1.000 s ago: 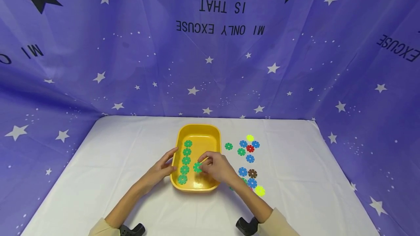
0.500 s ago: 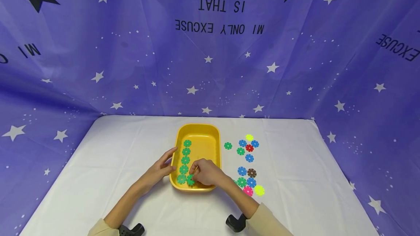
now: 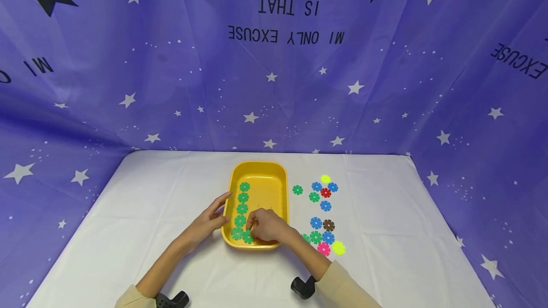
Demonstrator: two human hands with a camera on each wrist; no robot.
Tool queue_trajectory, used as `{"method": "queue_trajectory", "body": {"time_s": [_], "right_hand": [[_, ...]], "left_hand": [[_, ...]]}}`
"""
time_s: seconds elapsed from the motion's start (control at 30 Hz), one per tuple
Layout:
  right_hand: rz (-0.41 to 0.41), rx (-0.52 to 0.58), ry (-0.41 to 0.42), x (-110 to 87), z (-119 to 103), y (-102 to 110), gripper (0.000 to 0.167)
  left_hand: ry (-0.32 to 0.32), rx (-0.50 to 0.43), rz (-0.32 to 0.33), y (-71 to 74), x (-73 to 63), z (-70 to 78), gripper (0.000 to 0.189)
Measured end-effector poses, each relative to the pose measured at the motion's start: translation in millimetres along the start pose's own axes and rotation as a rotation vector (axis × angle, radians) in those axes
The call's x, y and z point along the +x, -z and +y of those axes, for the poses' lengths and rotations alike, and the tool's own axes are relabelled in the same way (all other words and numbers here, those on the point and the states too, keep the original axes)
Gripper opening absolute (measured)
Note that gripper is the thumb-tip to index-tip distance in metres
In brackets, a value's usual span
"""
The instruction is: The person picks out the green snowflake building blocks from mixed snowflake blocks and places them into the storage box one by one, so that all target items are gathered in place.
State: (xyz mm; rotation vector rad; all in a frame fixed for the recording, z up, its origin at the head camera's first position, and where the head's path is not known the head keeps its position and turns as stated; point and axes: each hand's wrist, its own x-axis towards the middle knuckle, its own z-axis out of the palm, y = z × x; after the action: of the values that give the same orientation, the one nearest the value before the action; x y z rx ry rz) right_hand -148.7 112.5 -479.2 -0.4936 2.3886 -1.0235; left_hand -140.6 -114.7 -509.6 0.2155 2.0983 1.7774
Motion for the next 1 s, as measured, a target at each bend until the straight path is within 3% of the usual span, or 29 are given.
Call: {"method": "queue_trajectory", "body": {"time_s": [0.27,0.5,0.67,0.8,1.0], "right_hand": [[0.059,-0.079,0.008,-0.5,-1,0,0.013],[0.216,-0.056,0.097,-14.1,-8,19,0.008],[0.358,0.009,0.097,-32.6,-5,45,0.006],[0.456,0.039,0.069,-45.5,17,63,0.007],[0.548,0.069,-0.021,-51.9,75,80,0.014]], "left_hand": [[0.0,-0.007,-0.001,-0.3,0.0,-0.5,0.073],[-0.008,-0.005,-0.004,-1.3,0.8,-0.4,0.073],[-0.002,0.003,0.009,-1.6,0.6,0.0,0.072],[0.003,0.003,0.007,-1.7,0.5,0.3,0.072],[0.001,0.002,0.009,-0.7,0.1,0.9,0.071]]}}
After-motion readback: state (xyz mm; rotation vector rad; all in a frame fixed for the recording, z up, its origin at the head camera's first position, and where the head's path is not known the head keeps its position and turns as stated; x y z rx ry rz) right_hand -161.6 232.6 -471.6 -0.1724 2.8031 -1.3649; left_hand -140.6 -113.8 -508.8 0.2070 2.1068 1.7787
